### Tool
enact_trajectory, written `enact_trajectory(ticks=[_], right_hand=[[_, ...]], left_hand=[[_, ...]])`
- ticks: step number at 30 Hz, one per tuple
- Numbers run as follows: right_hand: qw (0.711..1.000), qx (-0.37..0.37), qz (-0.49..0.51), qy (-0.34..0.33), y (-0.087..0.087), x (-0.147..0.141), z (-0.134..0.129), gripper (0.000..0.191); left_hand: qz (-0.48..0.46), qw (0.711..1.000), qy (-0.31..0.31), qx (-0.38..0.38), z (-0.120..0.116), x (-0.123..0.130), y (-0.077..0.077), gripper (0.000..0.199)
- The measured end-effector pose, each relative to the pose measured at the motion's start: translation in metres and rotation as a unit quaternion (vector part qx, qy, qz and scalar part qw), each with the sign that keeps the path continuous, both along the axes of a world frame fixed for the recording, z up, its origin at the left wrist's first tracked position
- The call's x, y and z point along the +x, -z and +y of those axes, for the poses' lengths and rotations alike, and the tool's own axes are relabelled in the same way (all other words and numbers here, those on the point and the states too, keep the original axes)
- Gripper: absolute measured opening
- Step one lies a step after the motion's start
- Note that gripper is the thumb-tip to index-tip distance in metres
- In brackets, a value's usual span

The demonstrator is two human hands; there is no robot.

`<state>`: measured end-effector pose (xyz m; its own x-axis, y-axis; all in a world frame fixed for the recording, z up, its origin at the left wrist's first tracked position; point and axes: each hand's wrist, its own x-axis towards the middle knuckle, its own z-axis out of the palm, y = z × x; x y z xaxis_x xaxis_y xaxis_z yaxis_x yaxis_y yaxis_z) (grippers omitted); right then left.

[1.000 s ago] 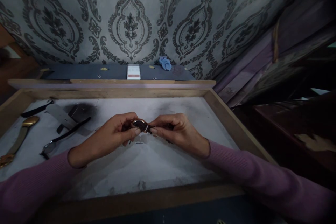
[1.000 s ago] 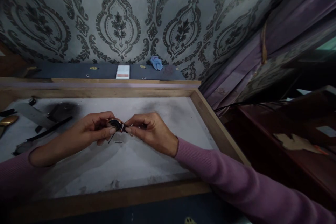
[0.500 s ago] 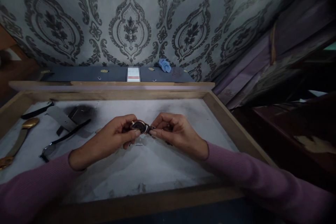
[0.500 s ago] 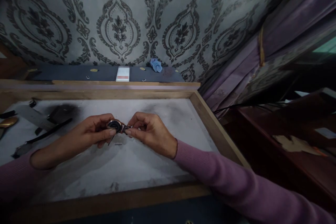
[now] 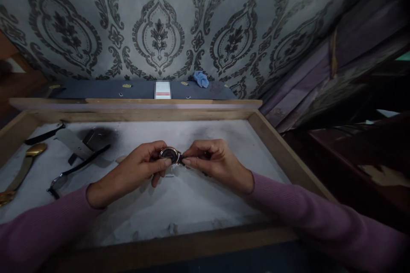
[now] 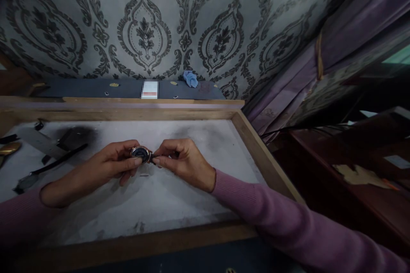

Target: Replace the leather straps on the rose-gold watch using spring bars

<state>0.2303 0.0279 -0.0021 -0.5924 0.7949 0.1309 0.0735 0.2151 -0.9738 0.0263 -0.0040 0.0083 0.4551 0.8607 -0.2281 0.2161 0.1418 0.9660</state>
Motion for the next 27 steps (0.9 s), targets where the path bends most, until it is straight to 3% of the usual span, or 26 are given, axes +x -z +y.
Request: enact_trajectory(ticks=[18,27], right_hand=[[1.000,-0.024,0.007,-0.006,0.0009,-0.0010,0.0007,0.028],[1.000,-0.028,0.000,-0.001,-0.0004,-0.0014,-0.0023,0.026]], left_hand=[[-0.016,1.000,0.002,-0.008,0.0007,-0.0004,0.0032,0.015],[0.008,1.000,0.004,-0.001,0.0004,0.0003,-0.0055,0.016]])
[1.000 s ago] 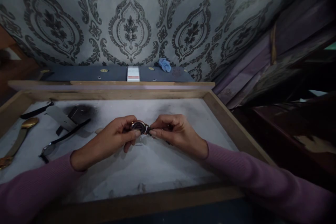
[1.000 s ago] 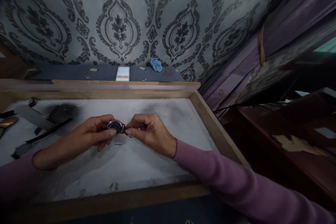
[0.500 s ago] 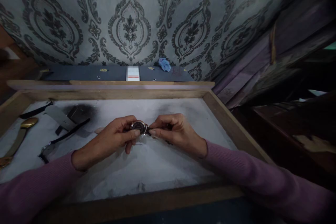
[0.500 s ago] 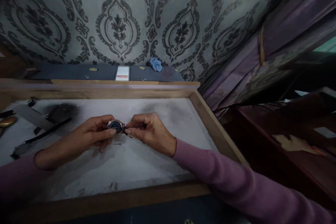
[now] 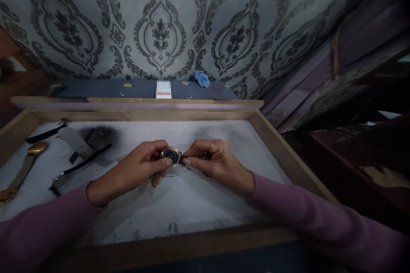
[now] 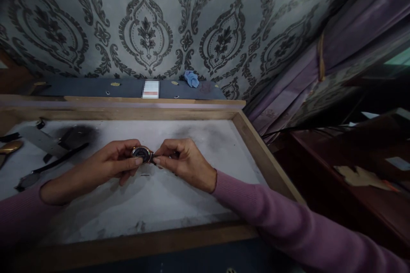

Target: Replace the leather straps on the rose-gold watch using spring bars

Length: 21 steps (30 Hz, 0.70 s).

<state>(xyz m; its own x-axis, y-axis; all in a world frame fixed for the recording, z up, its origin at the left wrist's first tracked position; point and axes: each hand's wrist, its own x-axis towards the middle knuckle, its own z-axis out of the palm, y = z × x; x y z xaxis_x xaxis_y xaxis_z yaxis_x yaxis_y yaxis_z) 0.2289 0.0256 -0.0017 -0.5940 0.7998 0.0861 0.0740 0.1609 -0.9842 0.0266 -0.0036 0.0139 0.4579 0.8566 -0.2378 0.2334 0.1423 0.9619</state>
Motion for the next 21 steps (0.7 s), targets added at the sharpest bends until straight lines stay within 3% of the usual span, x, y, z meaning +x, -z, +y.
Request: enact_trajectory(ticks=[21], right_hand=[[1.000,-0.026,0.011,-0.003,0.0021,-0.0015,0.0001,0.026]], left_hand=[[0.002,1.000,-0.007,-0.019,0.0000,0.0000,-0.0012,0.021]])
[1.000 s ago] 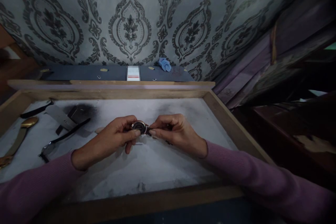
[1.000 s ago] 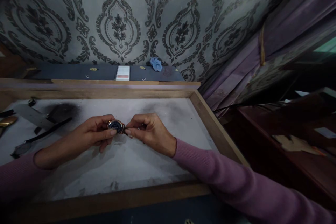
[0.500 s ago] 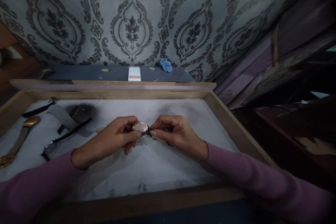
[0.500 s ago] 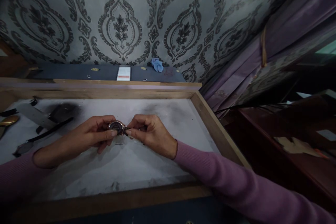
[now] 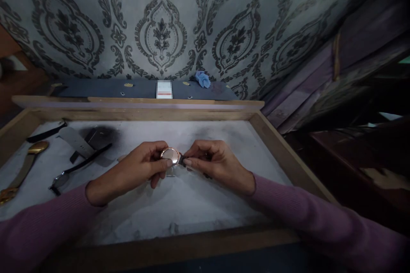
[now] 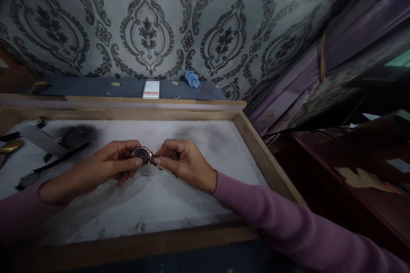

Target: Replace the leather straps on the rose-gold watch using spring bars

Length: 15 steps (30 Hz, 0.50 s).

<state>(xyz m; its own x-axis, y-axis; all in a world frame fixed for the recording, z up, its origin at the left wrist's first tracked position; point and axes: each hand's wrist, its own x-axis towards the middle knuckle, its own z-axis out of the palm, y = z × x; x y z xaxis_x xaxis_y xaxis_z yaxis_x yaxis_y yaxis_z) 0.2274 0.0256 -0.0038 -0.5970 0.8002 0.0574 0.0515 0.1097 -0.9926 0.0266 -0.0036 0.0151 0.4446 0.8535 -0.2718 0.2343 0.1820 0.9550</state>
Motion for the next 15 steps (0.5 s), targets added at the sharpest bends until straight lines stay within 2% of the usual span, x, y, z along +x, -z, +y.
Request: enact_trajectory(ticks=[8,15], right_hand=[[1.000,-0.015,-0.006,0.007,-0.0013,0.0006,0.0010,0.030],[0.997,-0.071,-0.001,0.017,-0.0029,0.0004,0.0021,0.030]], left_hand=[[-0.010,1.000,-0.001,-0.007,0.0007,-0.0005,0.0016,0.021],[-0.026,0.998,-0.022,-0.047,-0.0001,-0.0013,0.0020,0.021]])
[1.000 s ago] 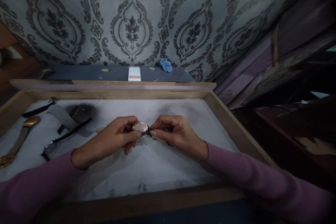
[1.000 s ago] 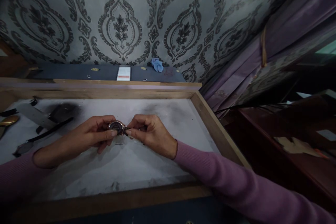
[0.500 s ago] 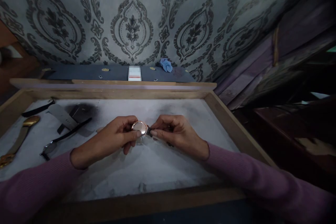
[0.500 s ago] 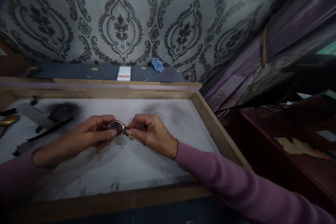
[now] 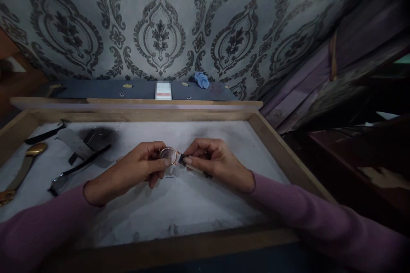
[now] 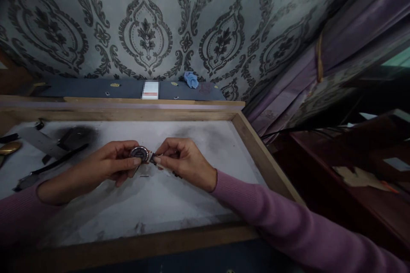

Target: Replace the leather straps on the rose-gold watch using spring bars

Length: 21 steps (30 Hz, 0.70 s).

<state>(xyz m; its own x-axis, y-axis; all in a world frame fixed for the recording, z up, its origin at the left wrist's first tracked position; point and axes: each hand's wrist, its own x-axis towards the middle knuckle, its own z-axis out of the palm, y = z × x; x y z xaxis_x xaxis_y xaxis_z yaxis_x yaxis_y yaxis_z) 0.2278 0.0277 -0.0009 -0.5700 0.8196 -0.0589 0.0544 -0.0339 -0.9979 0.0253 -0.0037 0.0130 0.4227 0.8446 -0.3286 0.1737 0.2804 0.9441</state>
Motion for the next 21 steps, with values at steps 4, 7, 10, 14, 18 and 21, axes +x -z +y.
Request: enact_trajectory(ticks=[4,7,10,14,18,21], right_hand=[[1.000,-0.016,-0.003,0.006,0.0004,0.0009,0.0021,0.032],[1.000,-0.011,-0.003,0.002,0.0007,0.0015,0.0036,0.032],[1.000,-0.006,0.001,0.001,0.0004,0.0015,0.0037,0.030],[1.000,-0.004,0.001,0.006,-0.0008,0.0011,0.0024,0.030],[1.000,-0.003,-0.011,0.013,-0.0011,0.0017,0.0023,0.031],[1.000,0.012,-0.018,0.015,-0.0006,0.0026,0.0026,0.030]], left_hand=[[-0.008,1.000,-0.009,-0.023,0.0011,-0.0008,0.0021,0.020],[-0.002,0.999,-0.009,-0.030,0.0020,-0.0008,0.0017,0.019],[-0.003,1.000,-0.004,-0.030,0.0020,-0.0011,0.0016,0.018],[-0.007,1.000,0.005,-0.021,0.0014,-0.0023,0.0036,0.019],[-0.007,1.000,0.009,-0.007,0.0015,-0.0029,0.0062,0.018],[-0.005,1.000,0.009,-0.001,0.0021,-0.0022,0.0058,0.018]])
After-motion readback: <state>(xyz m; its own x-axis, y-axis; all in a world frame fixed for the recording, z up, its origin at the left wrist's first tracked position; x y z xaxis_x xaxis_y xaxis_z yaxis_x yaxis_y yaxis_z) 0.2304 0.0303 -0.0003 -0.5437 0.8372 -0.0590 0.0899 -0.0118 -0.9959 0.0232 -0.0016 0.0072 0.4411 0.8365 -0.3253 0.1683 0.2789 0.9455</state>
